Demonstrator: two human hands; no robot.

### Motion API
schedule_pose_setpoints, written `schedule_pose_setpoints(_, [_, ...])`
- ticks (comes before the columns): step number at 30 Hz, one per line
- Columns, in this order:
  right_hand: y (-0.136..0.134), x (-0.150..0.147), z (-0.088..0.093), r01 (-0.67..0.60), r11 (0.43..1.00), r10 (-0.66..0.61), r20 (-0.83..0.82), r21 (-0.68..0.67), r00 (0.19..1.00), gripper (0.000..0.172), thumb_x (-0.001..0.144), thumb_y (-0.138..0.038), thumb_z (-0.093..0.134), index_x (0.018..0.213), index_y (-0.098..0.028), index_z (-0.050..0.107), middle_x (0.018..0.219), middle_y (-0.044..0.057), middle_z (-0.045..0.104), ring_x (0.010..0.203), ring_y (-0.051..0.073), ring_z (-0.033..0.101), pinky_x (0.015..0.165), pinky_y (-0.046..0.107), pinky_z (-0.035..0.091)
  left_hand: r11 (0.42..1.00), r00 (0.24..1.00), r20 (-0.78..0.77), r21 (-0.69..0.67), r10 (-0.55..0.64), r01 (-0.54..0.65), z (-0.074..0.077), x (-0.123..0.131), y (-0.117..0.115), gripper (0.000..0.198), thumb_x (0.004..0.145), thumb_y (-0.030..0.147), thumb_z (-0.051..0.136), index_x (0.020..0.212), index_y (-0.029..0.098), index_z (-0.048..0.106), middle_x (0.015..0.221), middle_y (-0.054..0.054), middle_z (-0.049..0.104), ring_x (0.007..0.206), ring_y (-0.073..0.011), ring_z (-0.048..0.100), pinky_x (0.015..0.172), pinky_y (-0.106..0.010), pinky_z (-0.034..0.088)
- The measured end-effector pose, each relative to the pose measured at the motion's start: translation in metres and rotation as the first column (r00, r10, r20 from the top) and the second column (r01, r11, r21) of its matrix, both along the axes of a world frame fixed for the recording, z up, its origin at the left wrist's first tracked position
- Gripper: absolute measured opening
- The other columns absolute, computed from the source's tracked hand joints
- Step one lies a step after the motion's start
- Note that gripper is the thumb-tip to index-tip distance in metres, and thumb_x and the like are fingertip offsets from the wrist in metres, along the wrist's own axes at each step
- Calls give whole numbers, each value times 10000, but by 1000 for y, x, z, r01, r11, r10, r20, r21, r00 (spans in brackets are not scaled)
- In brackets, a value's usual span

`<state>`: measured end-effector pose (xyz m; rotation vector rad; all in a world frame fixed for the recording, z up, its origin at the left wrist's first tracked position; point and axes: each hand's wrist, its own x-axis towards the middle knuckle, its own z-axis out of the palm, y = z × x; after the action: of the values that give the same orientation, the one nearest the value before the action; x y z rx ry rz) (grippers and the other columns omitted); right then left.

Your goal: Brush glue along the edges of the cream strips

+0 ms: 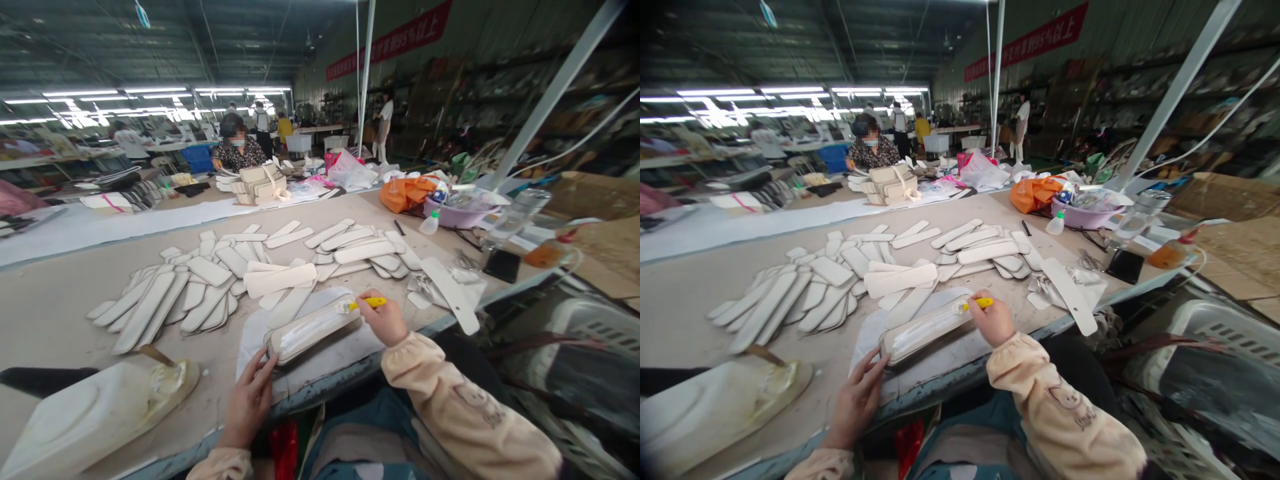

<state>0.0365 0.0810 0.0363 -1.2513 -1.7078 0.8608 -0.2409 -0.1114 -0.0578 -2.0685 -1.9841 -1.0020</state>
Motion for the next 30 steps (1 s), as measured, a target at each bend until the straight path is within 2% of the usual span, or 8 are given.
schedule_pose_setpoints(3, [14, 26, 2, 77, 997, -77, -16, -8, 997, 247, 789, -435, 587, 787, -193, 632, 589, -2, 619, 499, 142, 561, 522, 259, 445, 1000, 999, 45, 11, -1, 0, 2, 2, 0, 365, 909, 137, 465, 1218, 234, 632, 1302, -108, 584, 957, -149, 678, 845, -258, 572])
schedule_pose_setpoints(6, [28, 40, 3, 81, 991, -106, -255, -108, 961, 300, 770, -471, 650, 849, -182, 640, 607, -1, 626, 480, 133, 554, 496, 257, 462, 1000, 989, 144, 0, 14, -14, 3, 2, -2, 327, 913, 203, 493, 1200, 230, 648, 1286, -99, 609, 1034, -182, 668, 885, -288, 565])
schedule_pose_setpoints(9, [51, 44, 7, 19, 982, -123, -551, -190, 825, 337, 738, -483, 702, 902, -194, 648, 623, -13, 627, 476, 117, 552, 493, 254, 492, 992, 955, 274, -83, 112, -93, 15, -2, -2, 348, 911, 298, 515, 1228, 216, 633, 1279, -110, 622, 987, -198, 691, 812, -283, 591])
schedule_pose_setpoints(12, [86, 47, 13, -65, 981, -91, -726, -184, 682, 321, 740, -473, 709, 919, -211, 657, 652, -1, 648, 542, 127, 602, 523, 253, 523, 968, 934, 264, -141, 241, -210, 46, -10, 15, 320, 914, 373, 496, 1049, 182, 714, 1109, -104, 706, 902, -203, 708, 737, -280, 601])
schedule_pose_setpoints(16, [131, 46, 10, -154, 980, -31, -852, -130, 522, 274, 738, -465, 722, 875, -234, 665, 693, 35, 686, 644, 166, 663, 574, 275, 551, 945, 955, 104, -208, 278, -252, 99, -22, 79, 337, 925, 380, 467, 902, 166, 728, 843, -64, 735, 767, -186, 698, 662, -275, 584])
schedule_pose_setpoints(20, [148, 44, -6, -149, 983, -33, -902, -107, 430, 236, 760, -464, 710, 836, -249, 648, 703, 17, 679, 671, 162, 667, 595, 274, 554, 949, 992, -40, -288, 119, -126, 124, -24, 175, 251, 820, 349, 650, 1014, 207, 726, 1009, -55, 711, 837, -174, 679, 824, -295, 551])
schedule_pose_setpoints(25, [149, 54, -17, -129, 984, -75, -935, -126, 346, 220, 720, -413, 748, 798, -240, 636, 696, -15, 652, 658, 140, 643, 560, 246, 542, 929, 981, -187, -369, -50, -23, 109, -11, 276, 381, 756, 306, 727, 1119, 193, 701, 1154, -94, 656, 1061, -246, 618, 988, -363, 464])
schedule_pose_setpoints(30, [151, 65, -14, -126, 981, -94, -934, -145, 344, 227, 728, -401, 731, 807, -230, 603, 663, -23, 638, 631, 131, 612, 516, 224, 506, 891, 956, -256, -453, -144, 13, 85, -2, 314, 225, 765, 256, 715, 985, 218, 743, 998, -48, 699, 941, -202, 644, 892, -300, 488])
